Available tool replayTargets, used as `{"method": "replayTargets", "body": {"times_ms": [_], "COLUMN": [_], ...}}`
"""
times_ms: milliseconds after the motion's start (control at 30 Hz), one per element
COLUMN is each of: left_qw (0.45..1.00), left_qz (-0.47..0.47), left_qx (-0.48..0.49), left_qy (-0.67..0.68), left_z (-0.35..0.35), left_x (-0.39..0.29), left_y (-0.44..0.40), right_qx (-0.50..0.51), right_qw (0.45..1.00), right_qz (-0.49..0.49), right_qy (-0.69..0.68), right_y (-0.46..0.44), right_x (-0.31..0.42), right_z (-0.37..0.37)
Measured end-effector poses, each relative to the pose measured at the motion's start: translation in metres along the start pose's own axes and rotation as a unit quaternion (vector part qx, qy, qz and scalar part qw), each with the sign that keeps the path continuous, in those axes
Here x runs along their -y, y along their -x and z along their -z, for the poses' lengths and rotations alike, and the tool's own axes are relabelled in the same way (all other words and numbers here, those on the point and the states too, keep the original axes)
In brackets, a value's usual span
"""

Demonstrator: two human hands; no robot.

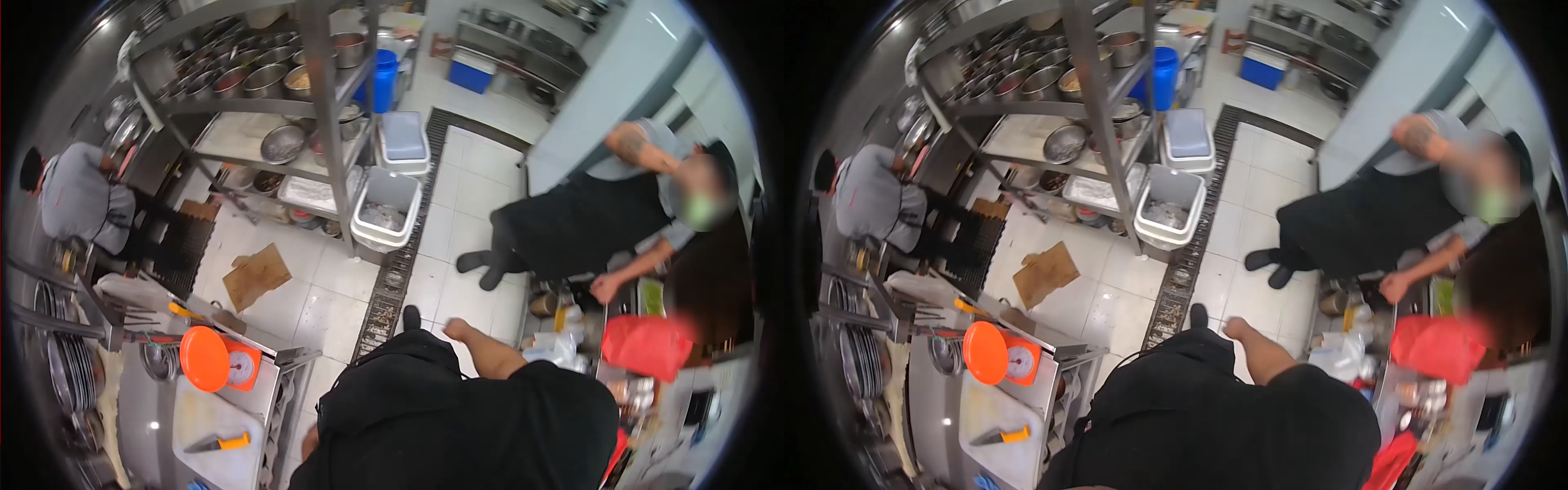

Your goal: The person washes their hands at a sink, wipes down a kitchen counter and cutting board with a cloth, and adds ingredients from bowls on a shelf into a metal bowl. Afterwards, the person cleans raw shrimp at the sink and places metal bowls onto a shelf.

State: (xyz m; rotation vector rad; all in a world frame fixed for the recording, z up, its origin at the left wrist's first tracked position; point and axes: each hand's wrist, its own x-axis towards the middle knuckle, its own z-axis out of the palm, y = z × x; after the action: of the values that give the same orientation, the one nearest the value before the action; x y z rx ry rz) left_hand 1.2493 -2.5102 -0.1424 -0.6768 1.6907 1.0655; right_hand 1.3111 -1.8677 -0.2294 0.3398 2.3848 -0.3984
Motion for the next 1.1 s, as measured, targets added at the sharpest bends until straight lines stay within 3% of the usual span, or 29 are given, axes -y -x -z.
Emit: {"method": "replayTargets", "body": {"times_ms": [33,67,167,267,333,367,400,433,467,500,533,567,633,667,800,833,900,933,967,1033,1067,1100], "left_qw": [1.000,1.000,0.997,0.983,0.965,0.966,0.975,0.982,0.990,0.993,0.991,0.978,0.920,0.912,0.823,0.790,0.746,0.681,0.668,0.645,0.644,0.635], "left_qz": [-0.009,-0.022,-0.068,-0.129,-0.198,-0.213,-0.194,-0.175,-0.136,-0.116,-0.125,-0.178,-0.278,-0.306,-0.435,-0.453,-0.517,-0.554,-0.570,-0.598,-0.606,-0.612], "left_qx": [0.005,0.003,-0.035,-0.073,-0.072,-0.075,-0.065,-0.055,-0.043,-0.024,-0.022,-0.019,-0.018,-0.090,-0.226,-0.308,-0.317,-0.377,-0.377,-0.401,-0.413,-0.415], "left_qy": [-0.002,-0.009,-0.028,-0.110,-0.158,-0.122,-0.089,-0.051,-0.008,0.000,0.042,0.108,0.275,0.256,0.288,0.276,0.276,0.296,0.295,0.256,0.219,0.224], "left_z": [-0.011,-0.024,-0.075,-0.128,-0.154,-0.161,-0.168,-0.175,-0.176,-0.178,-0.173,-0.166,-0.144,-0.137,-0.077,-0.058,0.049,-0.008,-0.023,-0.078,-0.073,-0.080], "left_x": [-0.028,-0.061,-0.165,-0.233,-0.279,-0.291,-0.310,-0.329,-0.344,-0.370,-0.389,-0.404,-0.449,-0.481,-0.567,-0.586,-0.594,-0.638,-0.662,-0.707,-0.711,-0.715], "left_y": [-0.006,-0.017,-0.027,-0.025,-0.036,-0.049,-0.049,-0.043,-0.044,-0.037,-0.037,-0.031,0.002,0.036,0.162,0.183,0.158,0.207,0.229,0.267,0.264,0.268], "right_qx": [0.063,0.058,-0.006,0.123,0.149,0.135,0.111,-0.067,-0.083,-0.164,-0.118,-0.129,-0.139,-0.137,-0.075,-0.058,-0.032,-0.011,0.045,0.050,0.051,-0.017], "right_qw": [0.989,0.998,0.995,0.969,0.967,0.969,0.941,0.972,0.944,0.981,0.968,0.871,0.785,0.766,0.832,0.850,0.870,0.876,0.885,0.867,0.861,0.846], "right_qz": [-0.087,-0.004,-0.089,-0.162,-0.147,-0.137,-0.164,-0.104,-0.122,0.096,-0.008,-0.121,-0.111,-0.102,-0.059,-0.050,-0.041,-0.044,-0.040,-0.046,-0.044,-0.028], "right_qy": [-0.106,0.029,-0.045,-0.139,-0.143,-0.155,-0.274,-0.202,-0.296,0.028,-0.222,-0.457,-0.593,-0.619,-0.546,-0.522,-0.489,-0.480,-0.462,-0.493,-0.505,-0.532], "right_y": [0.020,0.000,-0.018,-0.018,-0.065,-0.100,-0.160,-0.144,-0.142,-0.210,-0.195,-0.170,-0.207,-0.220,-0.263,-0.269,-0.285,-0.288,-0.310,-0.304,-0.310,-0.320], "right_x": [-0.023,-0.065,-0.144,-0.170,-0.196,-0.210,-0.238,-0.230,-0.214,-0.254,-0.231,-0.200,-0.189,-0.183,-0.149,-0.139,-0.127,-0.123,-0.131,-0.132,-0.134,-0.135], "right_z": [0.001,-0.039,-0.073,0.021,0.071,0.091,0.082,0.157,0.222,0.217,0.277,0.348,0.387,0.400,0.429,0.429,0.434,0.434,0.419,0.426,0.441,0.453]}}
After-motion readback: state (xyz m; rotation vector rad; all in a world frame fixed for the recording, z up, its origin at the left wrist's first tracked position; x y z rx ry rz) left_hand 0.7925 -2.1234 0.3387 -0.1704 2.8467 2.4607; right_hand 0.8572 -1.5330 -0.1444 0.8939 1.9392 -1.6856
